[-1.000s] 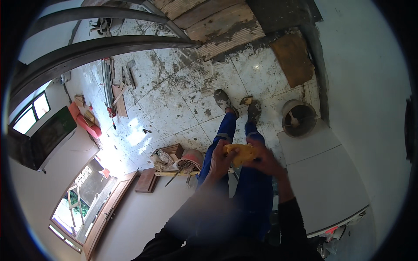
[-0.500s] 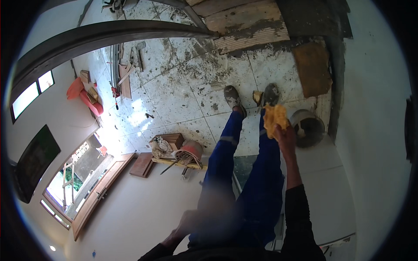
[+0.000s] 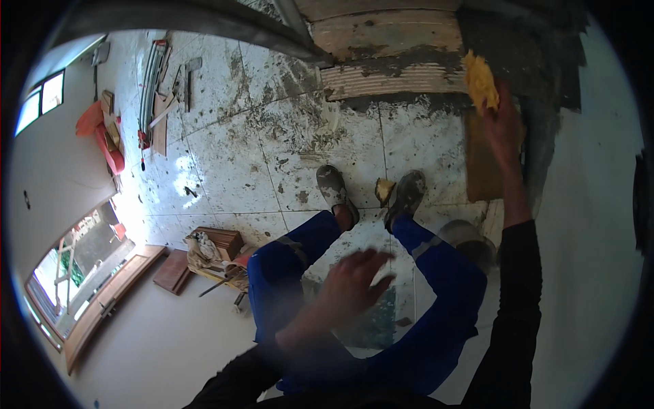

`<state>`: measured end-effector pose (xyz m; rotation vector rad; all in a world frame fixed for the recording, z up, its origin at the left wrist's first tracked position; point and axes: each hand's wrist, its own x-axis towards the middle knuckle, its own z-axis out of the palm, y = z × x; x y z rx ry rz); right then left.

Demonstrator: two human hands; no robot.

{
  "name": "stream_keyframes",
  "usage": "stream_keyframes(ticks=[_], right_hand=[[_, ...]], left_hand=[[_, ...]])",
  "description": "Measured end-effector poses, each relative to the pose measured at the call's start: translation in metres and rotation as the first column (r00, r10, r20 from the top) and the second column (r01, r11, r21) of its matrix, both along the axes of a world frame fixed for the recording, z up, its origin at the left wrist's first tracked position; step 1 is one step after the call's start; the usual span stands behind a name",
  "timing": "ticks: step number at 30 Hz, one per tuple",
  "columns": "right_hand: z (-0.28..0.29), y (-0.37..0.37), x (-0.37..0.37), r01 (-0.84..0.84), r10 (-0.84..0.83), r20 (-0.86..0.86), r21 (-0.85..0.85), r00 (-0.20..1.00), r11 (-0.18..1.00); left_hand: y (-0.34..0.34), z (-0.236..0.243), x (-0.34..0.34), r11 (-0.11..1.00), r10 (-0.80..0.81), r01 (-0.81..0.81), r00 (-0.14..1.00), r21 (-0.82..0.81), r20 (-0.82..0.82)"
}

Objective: Cleaning and grouting floor tiles and a squat toilet during a renovation.

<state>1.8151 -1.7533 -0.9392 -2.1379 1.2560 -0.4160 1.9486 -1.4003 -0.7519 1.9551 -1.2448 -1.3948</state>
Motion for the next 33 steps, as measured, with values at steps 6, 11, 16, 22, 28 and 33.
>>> stream_keyframes(ticks=[6, 11, 16, 22, 28, 33], right_hand=[[-0.038, -0.041, 0.092, -0.164, 0.189, 0.064, -0.288, 0.98, 0.944], [-0.059, -0.032, 0.151, -0.404, 0.454, -0.02, -0.493, 0.891, 0.771], [-0.13, -0.036, 0.167, -0.61, 0.553, -0.262, -0.393, 0.791, 0.688], [-0.137, -0.014, 0.18, -0.605, 0.591, -0.162, -0.366, 0.79, 0.707], [-0.147, 0.015, 0.184, -0.367, 0.398, 0.01, -0.37, 0.917, 0.854], [-0.173, 0.103, 0.228, -0.461, 0.54, -0.063, -0.609, 0.839, 0.645]], left_hand=[[-0.074, -0.093, 0.045, 0.899, 0.342, -0.363, 0.931, -0.245, -0.124], [-0.094, -0.132, 0.049, 0.874, 0.277, -0.357, 0.923, -0.33, -0.266], [-0.116, -0.158, 0.054, 0.769, 0.146, -0.297, 0.944, -0.566, -0.297], [-0.124, -0.166, 0.071, 0.629, 0.13, -0.247, 0.968, -0.737, -0.214], [-0.117, -0.151, 0.058, 0.649, 0.063, -0.336, 0.918, -0.683, -0.392], [-0.105, -0.156, 0.083, 0.643, 0.093, -0.346, 0.921, -0.683, -0.379]])
